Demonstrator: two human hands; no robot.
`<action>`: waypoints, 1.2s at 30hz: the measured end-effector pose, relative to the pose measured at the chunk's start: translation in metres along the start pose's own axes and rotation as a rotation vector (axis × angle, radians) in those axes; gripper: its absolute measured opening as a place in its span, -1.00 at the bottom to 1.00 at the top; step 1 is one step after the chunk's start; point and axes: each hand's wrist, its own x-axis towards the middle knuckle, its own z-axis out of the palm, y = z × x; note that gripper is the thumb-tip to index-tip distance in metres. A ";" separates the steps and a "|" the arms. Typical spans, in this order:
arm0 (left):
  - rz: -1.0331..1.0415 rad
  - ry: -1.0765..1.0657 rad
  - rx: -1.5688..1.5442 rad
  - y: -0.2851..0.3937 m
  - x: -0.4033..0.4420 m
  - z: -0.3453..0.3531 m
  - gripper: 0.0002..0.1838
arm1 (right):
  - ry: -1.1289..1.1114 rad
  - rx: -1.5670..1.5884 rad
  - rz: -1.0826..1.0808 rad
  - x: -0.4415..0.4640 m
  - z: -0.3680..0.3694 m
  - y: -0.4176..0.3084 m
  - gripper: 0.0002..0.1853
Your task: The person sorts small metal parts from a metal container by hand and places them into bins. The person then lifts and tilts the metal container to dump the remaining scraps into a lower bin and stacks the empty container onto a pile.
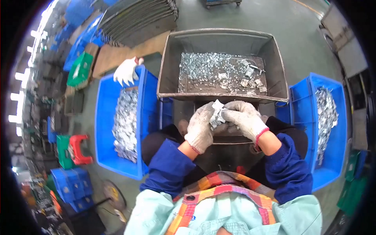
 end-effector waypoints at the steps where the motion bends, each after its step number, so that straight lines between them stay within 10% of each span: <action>1: 0.035 -0.010 -0.042 -0.001 0.003 -0.001 -0.64 | 0.001 0.015 -0.001 0.000 -0.001 -0.001 -0.67; 7: 0.041 -0.052 -0.291 0.014 0.013 -0.009 -0.65 | -0.169 0.770 -0.109 0.023 -0.007 0.019 -0.80; 10: 0.061 -0.181 -0.365 0.018 0.013 -0.011 -0.66 | -0.595 1.017 -0.336 0.032 -0.021 0.015 -0.82; 14: 0.074 -0.104 -0.381 0.018 0.010 0.001 -0.65 | -0.339 0.910 -0.479 0.014 -0.023 0.004 -0.67; 20: 0.086 -0.117 -0.351 0.015 0.010 0.001 -0.66 | -0.557 1.198 -0.290 0.021 -0.016 0.021 -0.75; 31: 0.126 -0.152 -0.320 0.008 0.013 0.003 -0.65 | -0.348 0.442 -0.083 -0.016 -0.012 -0.011 -0.75; 36: 0.158 -0.139 -0.296 0.002 0.017 -0.001 -0.67 | -0.060 -0.481 -0.451 0.005 -0.004 0.024 -0.57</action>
